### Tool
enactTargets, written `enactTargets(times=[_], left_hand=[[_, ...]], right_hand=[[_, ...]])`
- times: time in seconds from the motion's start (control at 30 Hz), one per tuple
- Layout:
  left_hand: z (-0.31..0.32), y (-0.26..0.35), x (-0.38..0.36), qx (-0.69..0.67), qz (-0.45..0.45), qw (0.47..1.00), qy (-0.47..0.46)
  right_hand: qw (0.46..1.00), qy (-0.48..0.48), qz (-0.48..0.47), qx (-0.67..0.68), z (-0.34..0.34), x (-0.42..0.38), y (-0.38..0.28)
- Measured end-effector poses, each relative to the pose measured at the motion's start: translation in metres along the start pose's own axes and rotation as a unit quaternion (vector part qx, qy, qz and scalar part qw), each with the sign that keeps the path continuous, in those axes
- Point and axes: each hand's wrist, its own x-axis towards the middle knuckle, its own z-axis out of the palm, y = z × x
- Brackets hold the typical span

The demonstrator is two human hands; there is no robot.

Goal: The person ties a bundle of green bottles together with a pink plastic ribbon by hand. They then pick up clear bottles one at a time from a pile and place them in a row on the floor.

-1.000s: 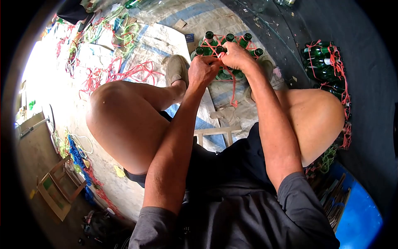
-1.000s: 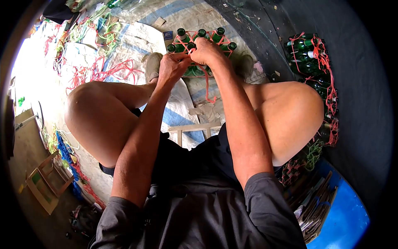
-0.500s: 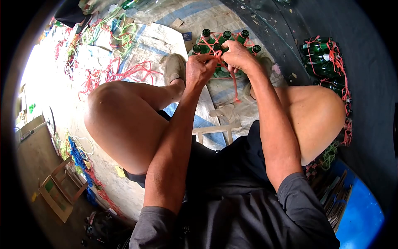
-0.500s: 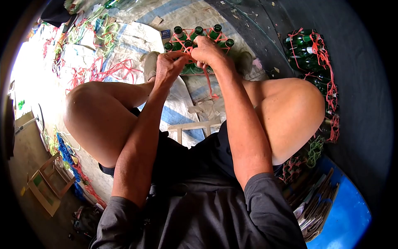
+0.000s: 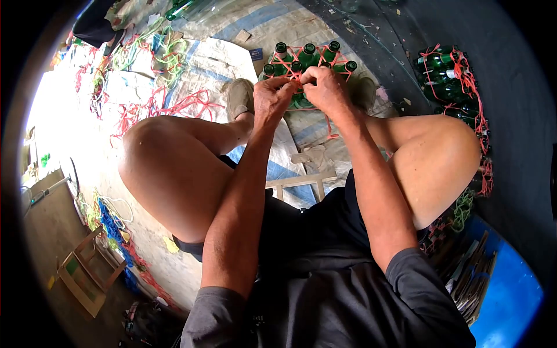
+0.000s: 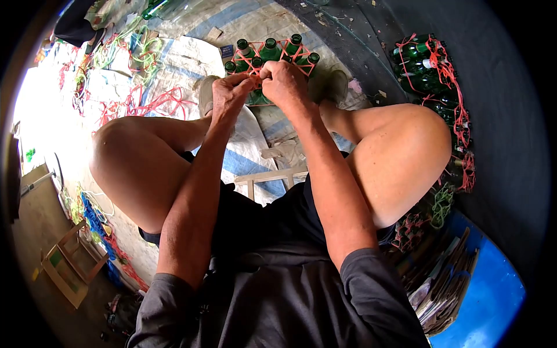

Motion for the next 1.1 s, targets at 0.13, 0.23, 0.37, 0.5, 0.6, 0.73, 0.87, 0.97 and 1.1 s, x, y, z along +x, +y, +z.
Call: enactTargets(times=[0.13, 0.23, 0.37, 0.5, 0.6, 0.73, 0.87, 0.97, 1.1], left_hand=[[0.001, 0.003, -0.002, -0.048, -0.022, 0.999, 0.000], [-0.002, -0.003, 0.002, -0.006, -0.007, 1.000, -0.006], [-0.005, -0.012, 0.007, 0.007, -0.019, 0.999, -0.029], [-0.006, -0.007, 0.006, 0.079, 0.010, 0.997, -0.022], [-0.004, 0.001, 0.004, 0.118, 0.019, 0.993, -0.019], [-0.005, -0.001, 0.005, 0.122, 0.024, 0.992, -0.015], [-0.004, -0.002, 0.004, 0.111, 0.017, 0.994, -0.011], [-0.003, 0.001, 0.003, 0.118, 0.025, 0.993, -0.008], [-0.004, 0.009, 0.000, 0.144, 0.033, 0.989, -0.008]], right_hand=[[0.998, 0.016, 0.022, -0.050, 0.000, -0.010, -0.014], [0.997, 0.004, 0.024, -0.067, -0.001, -0.008, -0.018], [0.994, -0.022, 0.056, -0.096, -0.003, -0.005, -0.022], [0.991, -0.024, 0.055, -0.118, -0.004, -0.003, -0.027], [0.991, 0.004, 0.027, -0.132, 0.000, -0.002, -0.024], [0.990, -0.032, 0.061, -0.124, -0.002, 0.003, -0.026], [0.990, -0.040, 0.073, -0.115, -0.004, 0.007, -0.026], [0.991, -0.033, 0.065, -0.115, -0.001, 0.009, -0.022], [0.990, -0.035, 0.073, -0.112, -0.002, 0.010, -0.024]])
